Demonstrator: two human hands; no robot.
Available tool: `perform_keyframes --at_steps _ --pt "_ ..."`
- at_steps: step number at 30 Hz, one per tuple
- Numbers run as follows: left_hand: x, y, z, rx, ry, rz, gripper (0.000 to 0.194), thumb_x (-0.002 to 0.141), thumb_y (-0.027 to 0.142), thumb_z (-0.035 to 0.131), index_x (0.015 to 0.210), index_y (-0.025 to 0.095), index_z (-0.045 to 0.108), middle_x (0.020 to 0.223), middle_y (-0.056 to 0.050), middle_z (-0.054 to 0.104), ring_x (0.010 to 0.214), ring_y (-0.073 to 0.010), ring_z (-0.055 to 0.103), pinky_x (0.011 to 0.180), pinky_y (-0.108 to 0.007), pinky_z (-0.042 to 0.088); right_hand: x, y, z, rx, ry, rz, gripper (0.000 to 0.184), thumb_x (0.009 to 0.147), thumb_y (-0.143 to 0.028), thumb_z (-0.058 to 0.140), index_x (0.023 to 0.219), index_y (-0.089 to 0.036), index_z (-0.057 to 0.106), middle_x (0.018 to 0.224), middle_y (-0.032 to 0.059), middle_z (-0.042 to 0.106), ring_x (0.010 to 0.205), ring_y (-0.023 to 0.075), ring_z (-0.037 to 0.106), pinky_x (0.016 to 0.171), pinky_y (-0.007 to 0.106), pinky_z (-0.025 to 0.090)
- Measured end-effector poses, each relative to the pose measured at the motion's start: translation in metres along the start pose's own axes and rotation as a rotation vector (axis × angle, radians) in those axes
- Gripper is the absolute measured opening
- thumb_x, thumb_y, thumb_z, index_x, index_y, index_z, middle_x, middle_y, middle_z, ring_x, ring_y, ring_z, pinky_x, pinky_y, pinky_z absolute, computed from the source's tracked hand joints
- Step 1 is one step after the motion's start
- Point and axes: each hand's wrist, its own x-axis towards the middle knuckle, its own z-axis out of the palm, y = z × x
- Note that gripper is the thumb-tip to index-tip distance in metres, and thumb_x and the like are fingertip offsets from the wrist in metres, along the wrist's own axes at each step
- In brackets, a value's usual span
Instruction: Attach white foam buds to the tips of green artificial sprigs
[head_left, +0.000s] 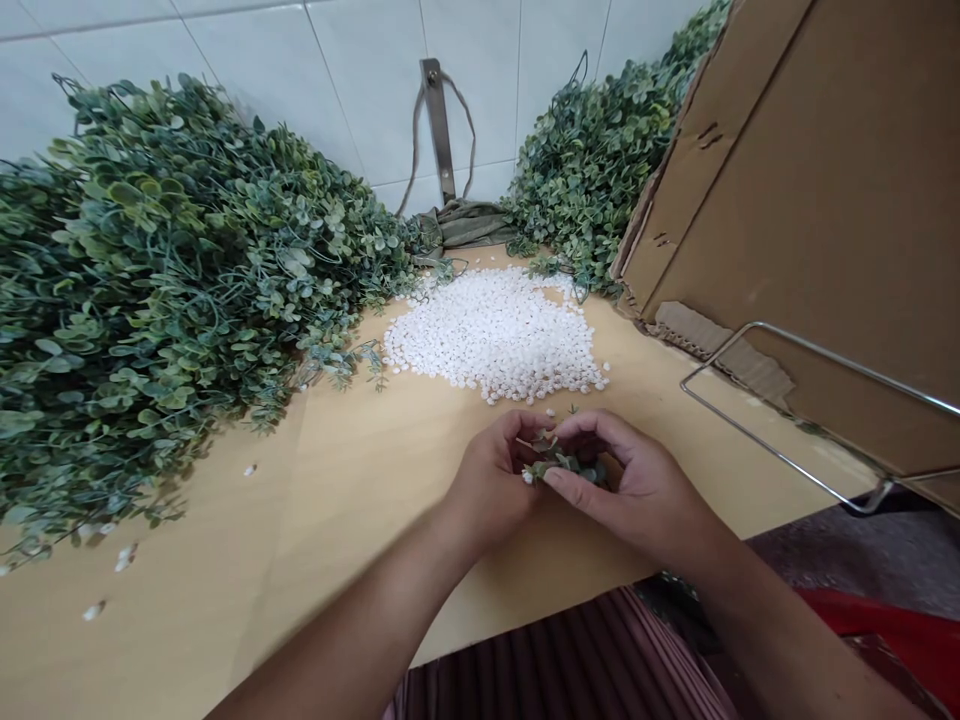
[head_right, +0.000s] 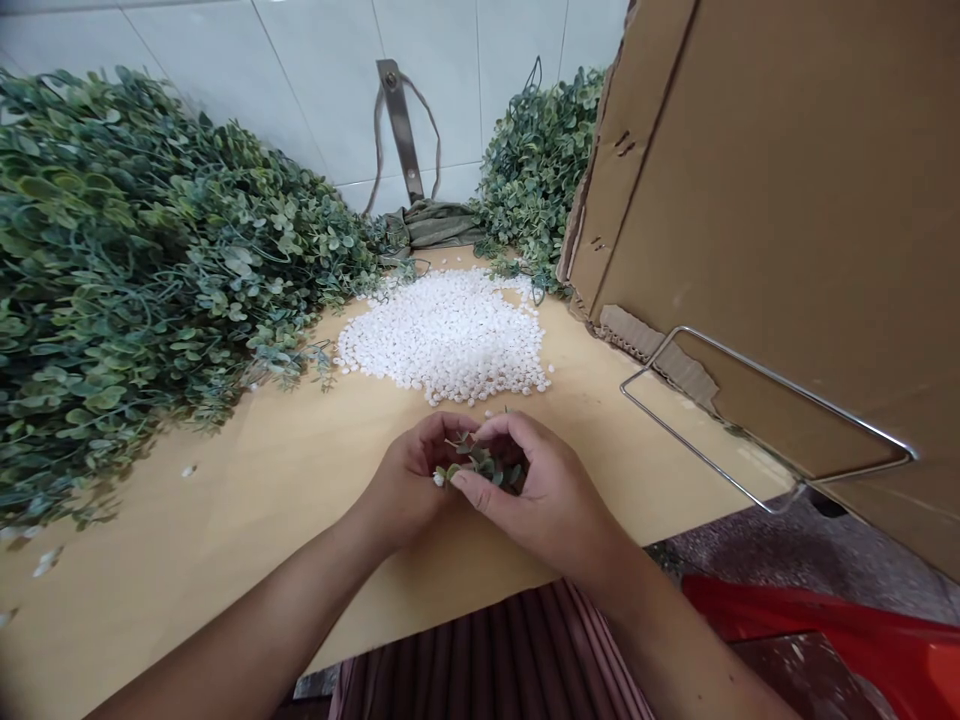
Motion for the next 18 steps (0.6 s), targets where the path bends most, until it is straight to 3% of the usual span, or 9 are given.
perform_keyframes --at_steps 3,7,12,18 --pt "0.001 0.001 -0.001 0.005 0.036 0.019 0.031 0.053 0.001 0.065 0.078 0.017 0.056 0.067 0.004 0.058 0.061 -0.0089 0.054 0.062 -0.023 0.043 -0.001 0.001 0.002 0.010 -0.049 -0.077 0.033 0.074 -0.035 0.067 0.102 -0.020 0.058 0.099 0.0070 0.062 0.092 0.0215 0.059 0.080 0.032 0.048" --pt "0.002 0.000 -0.004 0.007 0.063 0.018 0.029 0.057 0.010 0.068 0.083 0.017 0.056 0.066 0.004 0.057 0.059 -0.0092 0.054 0.061 -0.024 0.044 -0.002 0.003 -0.003 0.126 -0.059 -0.120 0.028 0.089 -0.039 0.045 0.099 -0.019 0.062 0.102 0.0089 0.063 0.101 0.0221 0.057 0.090 0.036 0.045" --pt "0.005 -0.003 -0.004 -0.039 0.037 0.005 0.026 0.054 0.015 0.073 0.074 0.016 0.056 0.068 0.002 0.061 0.064 -0.0114 0.057 0.064 -0.025 0.045 -0.001 0.007 0.000 0.163 -0.071 -0.036 0.023 0.081 -0.027 0.058 0.103 -0.019 0.059 0.095 0.0052 0.064 0.092 0.0196 0.060 0.082 0.031 0.049" --pt "0.005 -0.002 -0.005 -0.048 -0.003 -0.004 0.025 0.055 0.018 0.074 0.075 0.016 0.058 0.068 0.001 0.062 0.064 -0.0111 0.057 0.060 -0.022 0.044 0.004 0.007 0.009 0.033 0.011 -0.036 0.011 0.078 -0.021 0.053 0.089 -0.016 0.055 0.084 0.0057 0.061 0.082 0.0196 0.060 0.073 0.031 0.049"
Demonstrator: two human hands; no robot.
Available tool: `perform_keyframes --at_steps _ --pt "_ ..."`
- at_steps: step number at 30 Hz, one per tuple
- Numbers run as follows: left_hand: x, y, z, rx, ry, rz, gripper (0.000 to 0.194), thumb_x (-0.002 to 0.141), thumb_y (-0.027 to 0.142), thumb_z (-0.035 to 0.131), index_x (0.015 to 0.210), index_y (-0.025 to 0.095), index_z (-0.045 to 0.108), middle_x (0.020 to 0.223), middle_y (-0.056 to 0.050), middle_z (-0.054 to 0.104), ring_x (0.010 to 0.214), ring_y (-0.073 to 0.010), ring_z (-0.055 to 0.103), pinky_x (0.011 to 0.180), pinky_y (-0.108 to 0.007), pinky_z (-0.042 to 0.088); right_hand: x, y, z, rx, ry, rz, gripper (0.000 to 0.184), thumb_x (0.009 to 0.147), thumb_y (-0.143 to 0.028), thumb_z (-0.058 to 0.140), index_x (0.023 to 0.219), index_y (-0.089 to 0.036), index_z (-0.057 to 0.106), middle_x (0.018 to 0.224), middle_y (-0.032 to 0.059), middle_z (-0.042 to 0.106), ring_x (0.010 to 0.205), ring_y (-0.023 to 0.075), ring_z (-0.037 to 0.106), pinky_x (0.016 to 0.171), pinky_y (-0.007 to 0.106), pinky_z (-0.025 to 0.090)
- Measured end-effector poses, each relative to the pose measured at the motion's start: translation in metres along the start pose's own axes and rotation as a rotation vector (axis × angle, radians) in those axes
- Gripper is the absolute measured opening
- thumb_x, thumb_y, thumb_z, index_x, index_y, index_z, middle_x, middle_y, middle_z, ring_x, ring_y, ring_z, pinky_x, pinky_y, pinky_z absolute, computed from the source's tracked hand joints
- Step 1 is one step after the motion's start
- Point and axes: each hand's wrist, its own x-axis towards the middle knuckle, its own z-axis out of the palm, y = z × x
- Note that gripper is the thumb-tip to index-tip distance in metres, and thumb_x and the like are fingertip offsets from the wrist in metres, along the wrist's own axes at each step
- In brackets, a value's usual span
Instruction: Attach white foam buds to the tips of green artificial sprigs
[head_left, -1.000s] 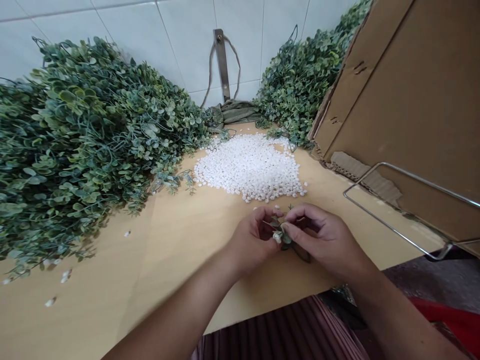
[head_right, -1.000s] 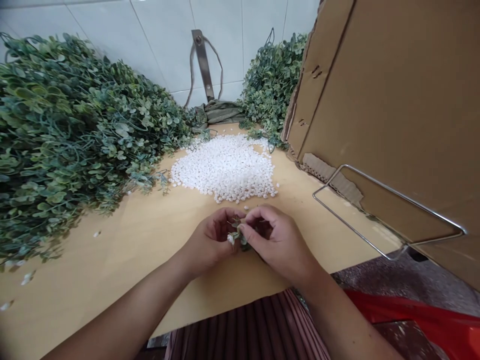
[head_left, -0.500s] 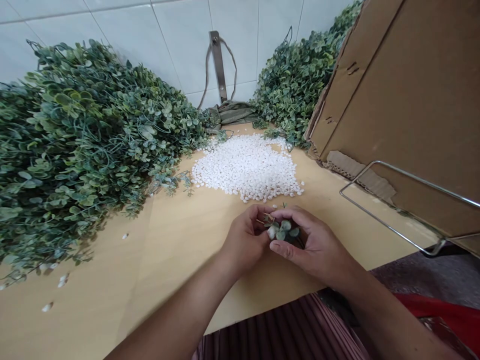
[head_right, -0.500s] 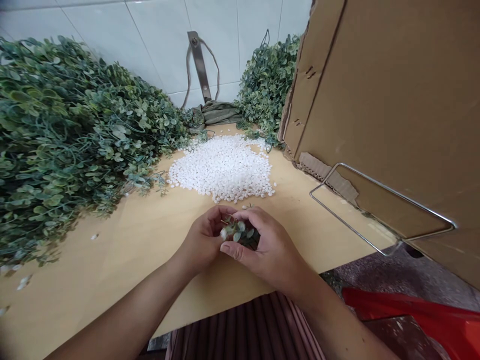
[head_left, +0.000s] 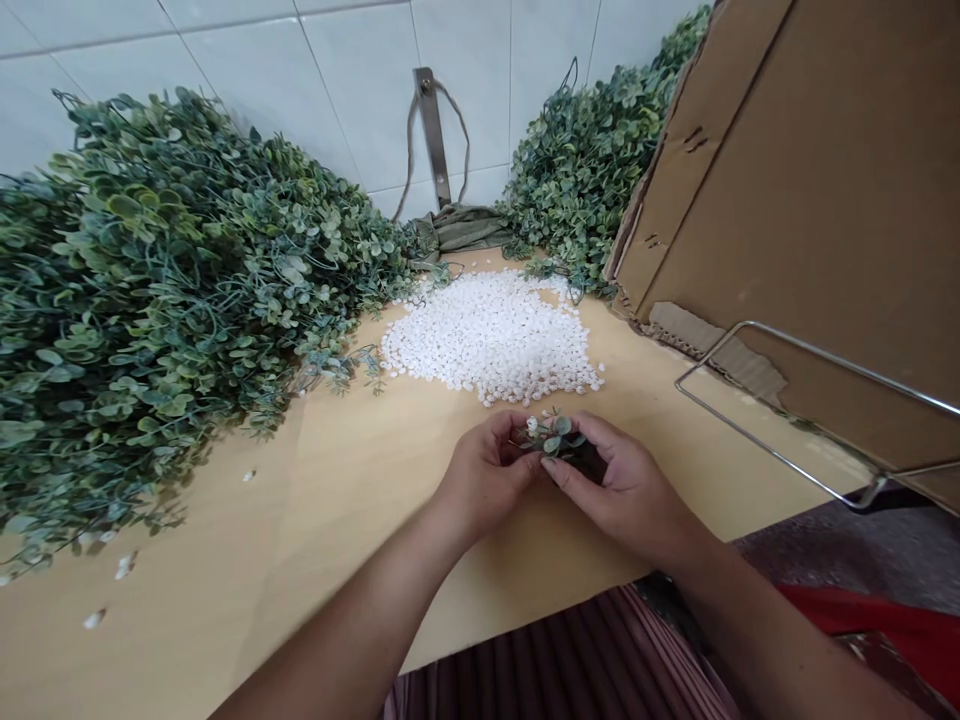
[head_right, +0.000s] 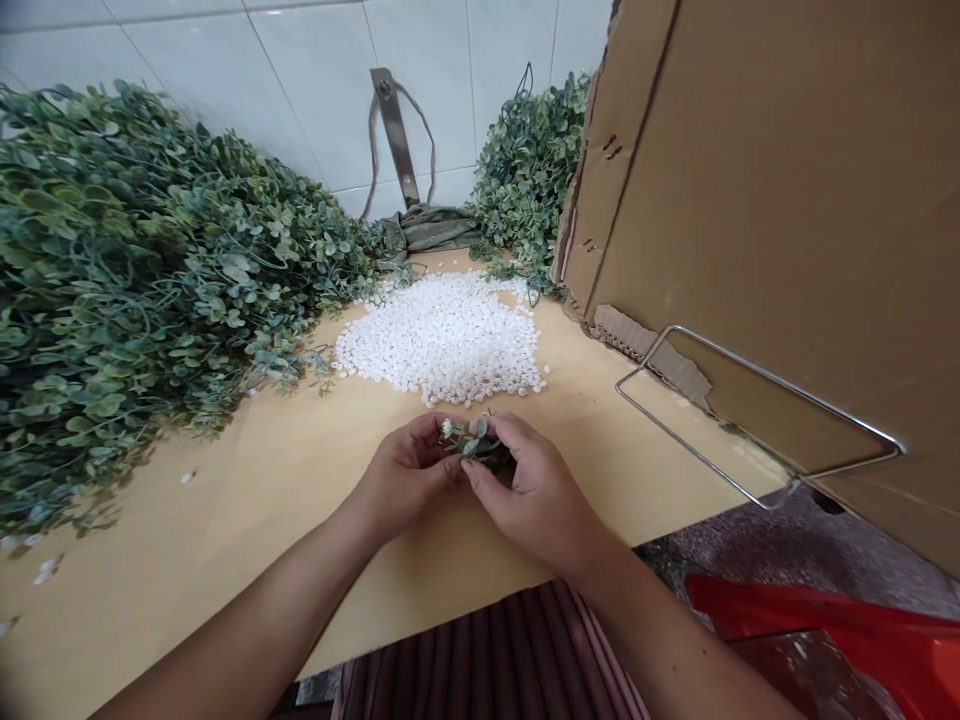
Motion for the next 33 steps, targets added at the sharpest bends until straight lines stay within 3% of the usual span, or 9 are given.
perform_keyframes --at_steps 4,10,13,22,27,30,33 --pt "-0.002 0.005 -0.007 0.101 -0.083 0.012 0.022 0.063 0.015 0.067 0.084 0.016 0.062 0.068 0.000 0.062 0.061 -0.0103 0.054 0.058 -0.022 0.043 0.000 0.000 0.000 -0.089 0.060 0.027 0.008 0.078 -0.021 0.050 0.082 -0.016 0.055 0.076 0.0048 0.060 0.070 0.0173 0.057 0.064 0.028 0.047" --pt "0.009 0.009 -0.040 0.693 0.284 0.278 0.017 0.073 0.018 0.057 0.087 0.017 0.066 0.074 -0.002 0.061 0.063 -0.0117 0.051 0.061 -0.025 0.041 0.001 0.006 -0.003 0.061 0.117 0.071 0.012 0.079 -0.027 0.055 0.082 -0.016 0.058 0.075 0.0034 0.063 0.069 0.0155 0.058 0.061 0.024 0.048" --pt "0.016 0.009 -0.048 0.909 0.342 0.351 0.017 0.074 0.021 0.057 0.088 0.018 0.067 0.076 -0.001 0.058 0.061 -0.0114 0.049 0.061 -0.026 0.040 0.002 0.006 -0.003 0.091 0.117 0.102 0.015 0.077 -0.031 0.057 0.080 -0.016 0.059 0.074 0.0035 0.063 0.068 0.0155 0.059 0.060 0.024 0.049" --pt "0.013 0.009 -0.032 1.220 0.173 0.424 0.015 0.079 0.019 0.052 0.084 0.019 0.066 0.078 -0.002 0.058 0.069 -0.0147 0.054 0.061 -0.027 0.042 0.000 0.005 -0.007 0.119 0.102 0.218 0.019 0.070 -0.032 0.059 0.077 -0.014 0.061 0.070 0.0035 0.062 0.065 0.0161 0.057 0.058 0.026 0.047" --pt "0.013 0.010 -0.032 1.373 0.148 0.439 0.019 0.082 0.019 0.047 0.080 0.018 0.066 0.079 -0.005 0.061 0.075 -0.0180 0.056 0.064 -0.029 0.042 -0.001 0.007 -0.009 0.057 0.082 0.204 0.021 0.072 -0.034 0.058 0.076 -0.014 0.062 0.067 0.0033 0.061 0.063 0.0160 0.056 0.056 0.026 0.045" --pt "0.011 0.011 -0.031 1.370 0.154 0.448 0.018 0.082 0.019 0.046 0.078 0.017 0.064 0.078 -0.005 0.061 0.074 -0.0182 0.055 0.064 -0.029 0.041 -0.001 0.006 -0.008 0.042 0.102 0.185 0.020 0.073 -0.033 0.057 0.075 -0.014 0.063 0.067 0.0038 0.063 0.062 0.0161 0.057 0.055 0.026 0.046" --pt "0.008 0.010 -0.029 1.149 0.171 0.385 0.013 0.078 0.018 0.049 0.078 0.018 0.062 0.071 -0.002 0.059 0.065 -0.0146 0.053 0.059 -0.027 0.039 0.000 0.005 -0.007 0.078 0.133 0.163 0.017 0.072 -0.031 0.059 0.073 -0.014 0.063 0.072 0.0049 0.067 0.068 0.0178 0.061 0.060 0.027 0.049"
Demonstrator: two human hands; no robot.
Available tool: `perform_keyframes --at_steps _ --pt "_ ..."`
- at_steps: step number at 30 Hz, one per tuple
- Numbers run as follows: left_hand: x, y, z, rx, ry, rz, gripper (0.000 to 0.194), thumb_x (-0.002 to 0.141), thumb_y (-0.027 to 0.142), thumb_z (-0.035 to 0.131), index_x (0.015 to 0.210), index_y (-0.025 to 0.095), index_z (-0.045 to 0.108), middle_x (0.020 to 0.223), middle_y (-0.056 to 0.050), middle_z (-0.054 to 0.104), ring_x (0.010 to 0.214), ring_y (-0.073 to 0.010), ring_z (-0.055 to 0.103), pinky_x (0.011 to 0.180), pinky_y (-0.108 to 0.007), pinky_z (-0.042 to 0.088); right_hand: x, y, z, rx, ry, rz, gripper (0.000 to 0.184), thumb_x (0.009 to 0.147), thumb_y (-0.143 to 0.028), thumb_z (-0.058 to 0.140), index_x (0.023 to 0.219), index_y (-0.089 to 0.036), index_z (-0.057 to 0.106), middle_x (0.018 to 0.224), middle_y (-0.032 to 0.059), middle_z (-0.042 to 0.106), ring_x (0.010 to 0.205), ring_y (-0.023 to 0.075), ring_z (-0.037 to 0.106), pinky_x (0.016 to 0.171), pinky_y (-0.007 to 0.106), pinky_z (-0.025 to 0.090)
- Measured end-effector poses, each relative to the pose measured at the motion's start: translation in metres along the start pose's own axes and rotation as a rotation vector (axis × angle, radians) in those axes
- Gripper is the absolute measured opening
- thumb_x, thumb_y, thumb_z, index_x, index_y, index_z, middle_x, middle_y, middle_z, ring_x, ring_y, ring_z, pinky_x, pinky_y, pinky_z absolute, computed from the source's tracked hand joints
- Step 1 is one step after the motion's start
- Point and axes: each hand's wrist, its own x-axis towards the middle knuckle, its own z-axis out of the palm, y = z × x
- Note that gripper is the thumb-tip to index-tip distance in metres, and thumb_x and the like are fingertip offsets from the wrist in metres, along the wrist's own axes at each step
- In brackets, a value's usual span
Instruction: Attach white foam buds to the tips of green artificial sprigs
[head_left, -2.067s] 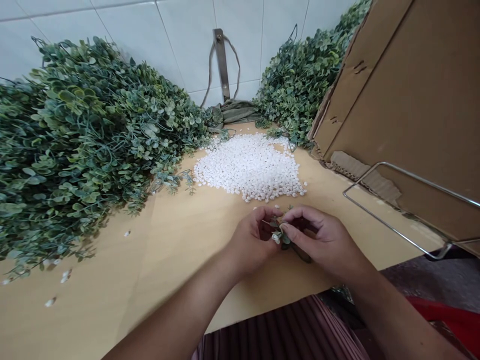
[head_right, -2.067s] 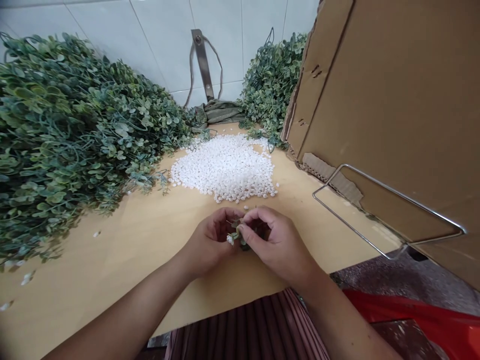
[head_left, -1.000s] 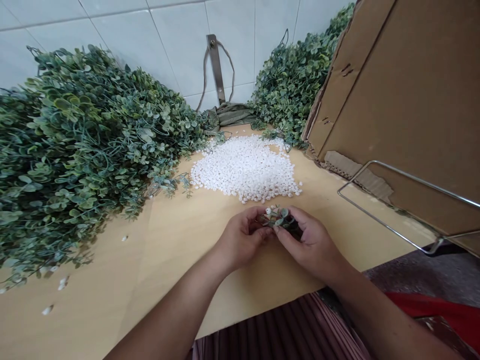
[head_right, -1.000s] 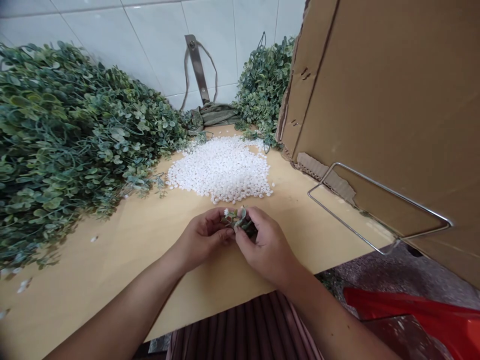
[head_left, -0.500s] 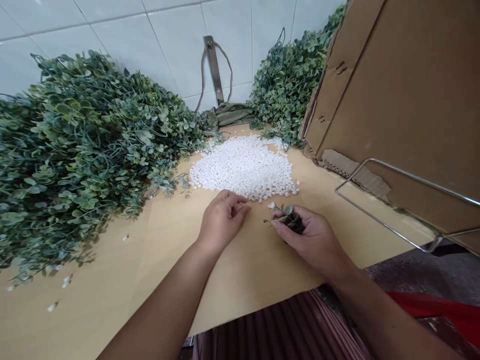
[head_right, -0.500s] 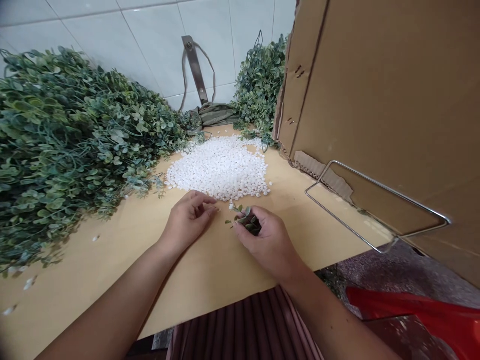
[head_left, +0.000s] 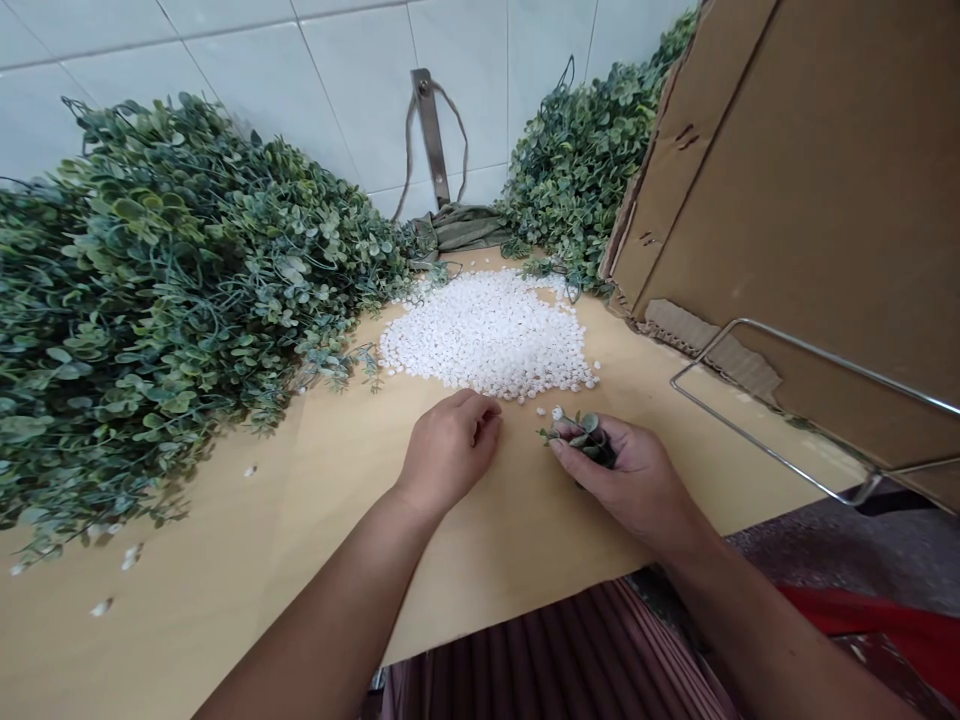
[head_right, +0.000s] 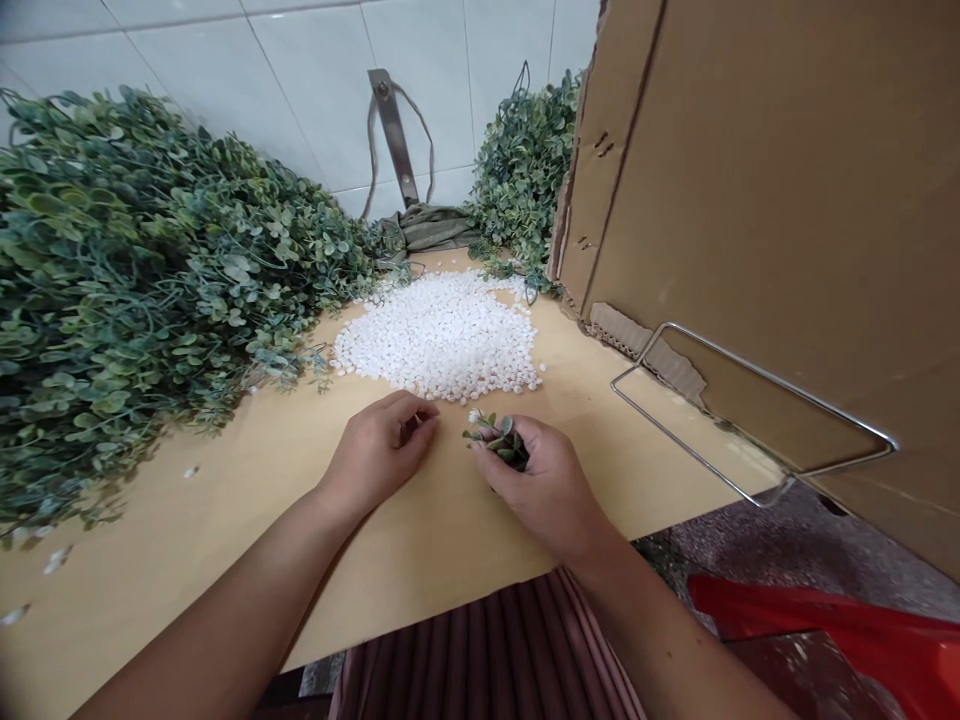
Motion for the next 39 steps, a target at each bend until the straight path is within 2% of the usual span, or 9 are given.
perform_keyframes --at_steps 3,6,9,12,16,24,32,39 --pt "-0.003 0.005 0.002 -0.444 -0.017 -0.177 0.009 0.075 0.020 0.054 0.078 0.017 0.061 0.063 0.001 0.056 0.056 -0.0110 0.050 0.054 -0.023 0.038 0.000 -0.001 0.000 0.022 0.006 -0.006 0.015 0.071 -0.030 0.060 0.072 -0.015 0.064 0.073 0.0052 0.069 0.071 0.0189 0.063 0.063 0.028 0.051" --pt "-0.005 0.012 0.004 -0.839 -0.070 -0.288 0.010 0.070 0.022 0.060 0.078 0.015 0.063 0.064 0.001 0.058 0.058 -0.0094 0.051 0.054 -0.021 0.038 -0.001 -0.003 -0.001 0.030 0.005 -0.002 0.017 0.071 -0.029 0.059 0.073 -0.014 0.066 0.073 0.0057 0.070 0.070 0.0193 0.064 0.062 0.028 0.051" --pt "-0.008 0.017 0.006 -1.058 -0.146 -0.338 0.012 0.066 0.023 0.067 0.076 0.015 0.066 0.066 0.001 0.061 0.057 -0.0075 0.051 0.054 -0.020 0.038 -0.001 -0.005 -0.001 0.049 0.000 0.007 0.019 0.071 -0.030 0.060 0.077 -0.014 0.068 0.074 0.0058 0.071 0.070 0.0194 0.064 0.062 0.028 0.052" --pt "-0.009 0.020 0.007 -1.184 -0.214 -0.410 0.018 0.060 0.025 0.074 0.074 0.015 0.067 0.066 0.001 0.063 0.053 -0.0064 0.050 0.052 -0.020 0.039 -0.001 -0.005 -0.001 0.094 -0.019 0.007 0.019 0.071 -0.031 0.062 0.079 -0.015 0.069 0.077 0.0053 0.071 0.073 0.0194 0.065 0.065 0.028 0.052" --pt "-0.008 0.023 0.007 -1.252 -0.222 -0.483 0.024 0.054 0.027 0.079 0.071 0.015 0.069 0.061 0.002 0.063 0.051 -0.0063 0.052 0.050 -0.020 0.040 -0.002 -0.001 -0.001 0.120 -0.030 0.018 0.017 0.070 -0.033 0.065 0.070 -0.016 0.067 0.072 0.0045 0.070 0.069 0.0181 0.064 0.062 0.027 0.052" --pt "-0.009 0.022 0.005 -1.267 -0.228 -0.553 0.024 0.058 0.029 0.077 0.076 0.015 0.071 0.063 -0.002 0.068 0.060 -0.0097 0.060 0.054 -0.019 0.043 -0.003 0.000 -0.002 0.136 0.023 0.023 0.018 0.068 -0.033 0.067 0.070 -0.016 0.067 0.065 0.0034 0.068 0.061 0.0150 0.061 0.055 0.024 0.050" --pt "-0.010 0.021 0.008 -1.228 -0.215 -0.506 0.022 0.058 0.028 0.078 0.073 0.015 0.069 0.063 0.000 0.065 0.060 -0.0094 0.058 0.059 -0.022 0.044 -0.005 -0.005 0.002 0.145 0.057 0.035 0.016 0.069 -0.032 0.064 0.067 -0.016 0.066 0.059 0.0017 0.063 0.053 0.0127 0.055 0.049 0.022 0.047" --pt "-0.009 0.021 0.007 -1.242 -0.185 -0.505 0.022 0.052 0.025 0.081 0.068 0.016 0.069 0.065 0.001 0.065 0.057 -0.0068 0.052 0.055 -0.020 0.041 -0.007 -0.006 0.006 0.117 0.044 -0.001 0.017 0.072 -0.030 0.061 0.063 -0.016 0.062 0.057 0.0010 0.060 0.053 0.0120 0.052 0.048 0.021 0.046"
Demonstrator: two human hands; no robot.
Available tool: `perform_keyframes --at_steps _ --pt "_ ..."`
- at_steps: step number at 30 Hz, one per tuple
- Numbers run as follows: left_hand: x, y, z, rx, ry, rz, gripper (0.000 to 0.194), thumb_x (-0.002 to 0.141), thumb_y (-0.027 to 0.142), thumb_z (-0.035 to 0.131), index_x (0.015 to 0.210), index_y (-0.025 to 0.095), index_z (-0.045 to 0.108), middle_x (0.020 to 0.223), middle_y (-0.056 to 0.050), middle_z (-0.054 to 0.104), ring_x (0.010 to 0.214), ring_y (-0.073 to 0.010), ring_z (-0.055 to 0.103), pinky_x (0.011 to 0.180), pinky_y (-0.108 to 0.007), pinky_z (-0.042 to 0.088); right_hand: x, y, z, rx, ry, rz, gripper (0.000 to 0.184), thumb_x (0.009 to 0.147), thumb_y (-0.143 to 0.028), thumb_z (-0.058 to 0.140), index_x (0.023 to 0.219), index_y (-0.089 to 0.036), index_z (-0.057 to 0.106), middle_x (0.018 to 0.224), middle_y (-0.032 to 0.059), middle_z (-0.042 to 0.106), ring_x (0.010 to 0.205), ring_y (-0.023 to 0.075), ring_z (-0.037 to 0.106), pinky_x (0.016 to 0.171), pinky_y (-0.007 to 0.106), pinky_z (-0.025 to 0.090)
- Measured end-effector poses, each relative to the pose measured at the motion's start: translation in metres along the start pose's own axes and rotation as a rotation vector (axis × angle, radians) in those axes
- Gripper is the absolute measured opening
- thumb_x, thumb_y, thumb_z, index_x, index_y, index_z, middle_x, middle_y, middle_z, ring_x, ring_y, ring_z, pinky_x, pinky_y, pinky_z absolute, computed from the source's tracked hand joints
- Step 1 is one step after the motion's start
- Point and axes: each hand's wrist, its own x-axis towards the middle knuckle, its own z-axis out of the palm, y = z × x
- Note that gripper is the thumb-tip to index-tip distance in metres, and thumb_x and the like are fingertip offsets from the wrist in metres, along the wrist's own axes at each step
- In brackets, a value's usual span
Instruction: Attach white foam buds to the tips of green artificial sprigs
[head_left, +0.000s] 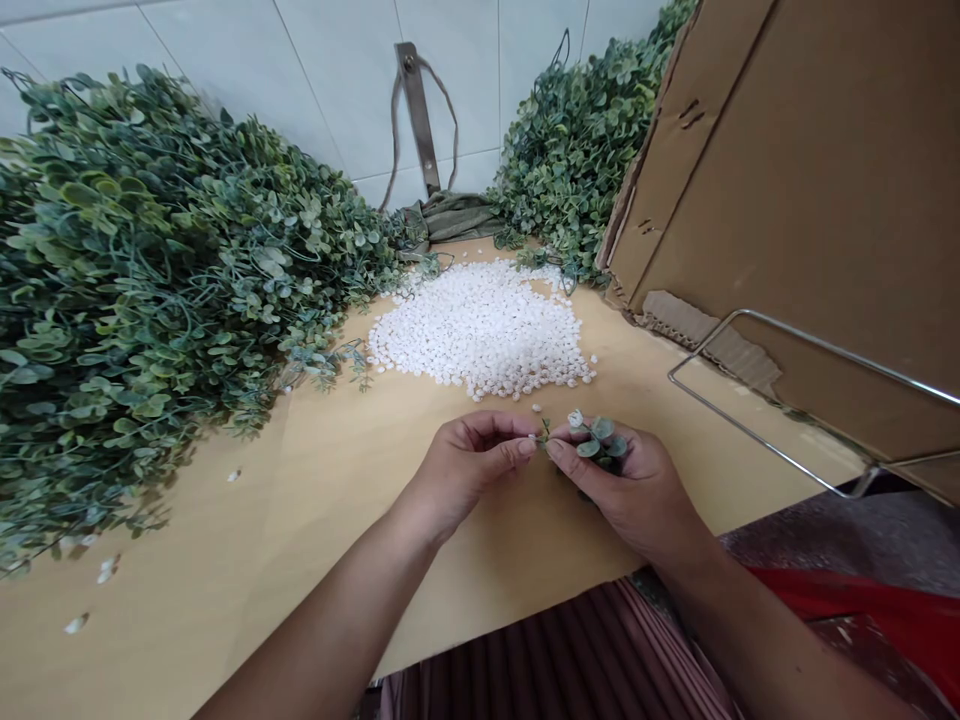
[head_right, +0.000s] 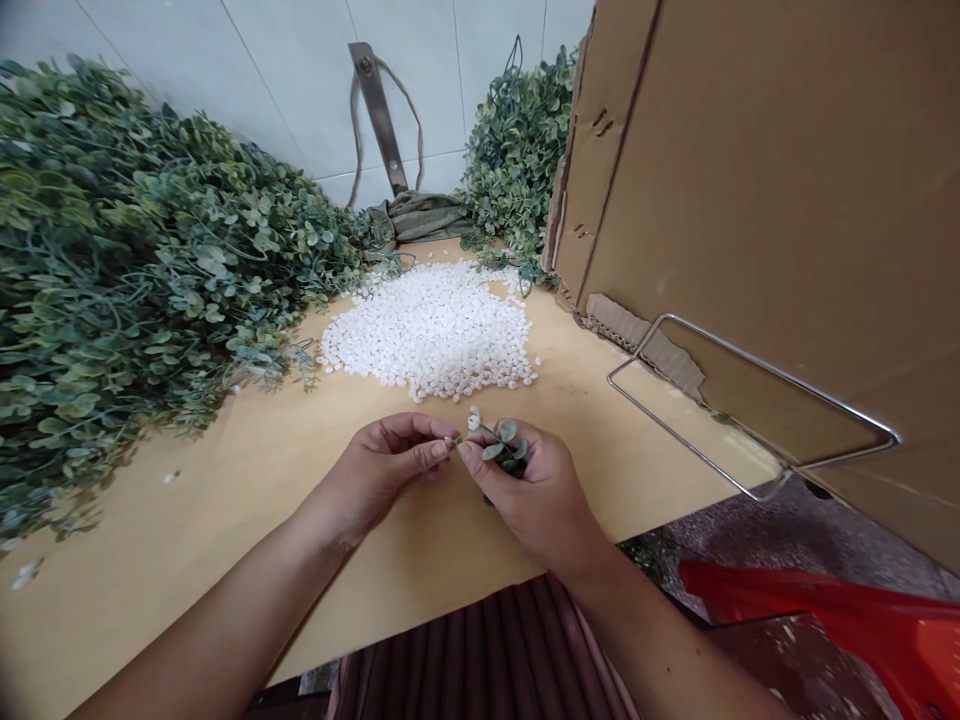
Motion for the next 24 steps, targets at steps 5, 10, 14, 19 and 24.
perform_keyframes --at_steps 5,10,14,19,24 --pt "-0.0006 -0.0006 -0.0006 -0.022 -0.010 -0.019 0.020 0.053 0.025 0.080 0.067 0.015 0.069 0.061 0.001 0.065 0.056 -0.0067 0.054 0.054 -0.019 0.041 0.0001 0.0009 -0.0001 0.030 0.017 0.009 0.015 0.071 -0.030 0.062 0.064 -0.016 0.062 0.059 0.0014 0.061 0.054 0.0122 0.053 0.049 0.021 0.046" --pt "-0.0003 -0.0007 -0.0004 -0.030 -0.012 -0.011 0.021 0.053 0.025 0.081 0.068 0.015 0.069 0.061 0.001 0.065 0.056 -0.0075 0.055 0.055 -0.020 0.043 -0.0003 0.0007 0.0008 0.027 0.021 0.022 0.017 0.070 -0.031 0.063 0.063 -0.016 0.062 0.058 0.0016 0.061 0.053 0.0124 0.054 0.048 0.022 0.046" --pt "-0.0003 -0.0011 -0.0004 -0.026 -0.015 -0.012 0.020 0.053 0.025 0.081 0.068 0.015 0.070 0.061 0.001 0.065 0.057 -0.0076 0.055 0.056 -0.020 0.043 -0.0001 0.0003 0.0007 0.022 0.022 0.019 0.017 0.070 -0.032 0.063 0.064 -0.016 0.063 0.057 0.0016 0.060 0.051 0.0119 0.052 0.046 0.022 0.046" --pt "-0.0005 -0.0011 0.0000 -0.010 -0.014 -0.006 0.021 0.053 0.025 0.080 0.068 0.015 0.070 0.061 0.001 0.065 0.056 -0.0077 0.055 0.056 -0.021 0.043 0.0001 0.0007 0.0003 0.014 0.027 0.003 0.017 0.071 -0.031 0.063 0.063 -0.016 0.062 0.056 0.0009 0.059 0.050 0.0116 0.051 0.046 0.021 0.046" --pt "-0.0005 -0.0008 0.0004 0.015 -0.001 -0.001 0.023 0.053 0.026 0.081 0.068 0.015 0.069 0.061 0.000 0.064 0.057 -0.0084 0.054 0.057 -0.022 0.043 -0.0009 0.0019 0.0001 -0.007 0.031 0.016 0.019 0.071 -0.034 0.063 0.064 -0.016 0.062 0.057 0.0010 0.059 0.051 0.0116 0.051 0.047 0.022 0.046"
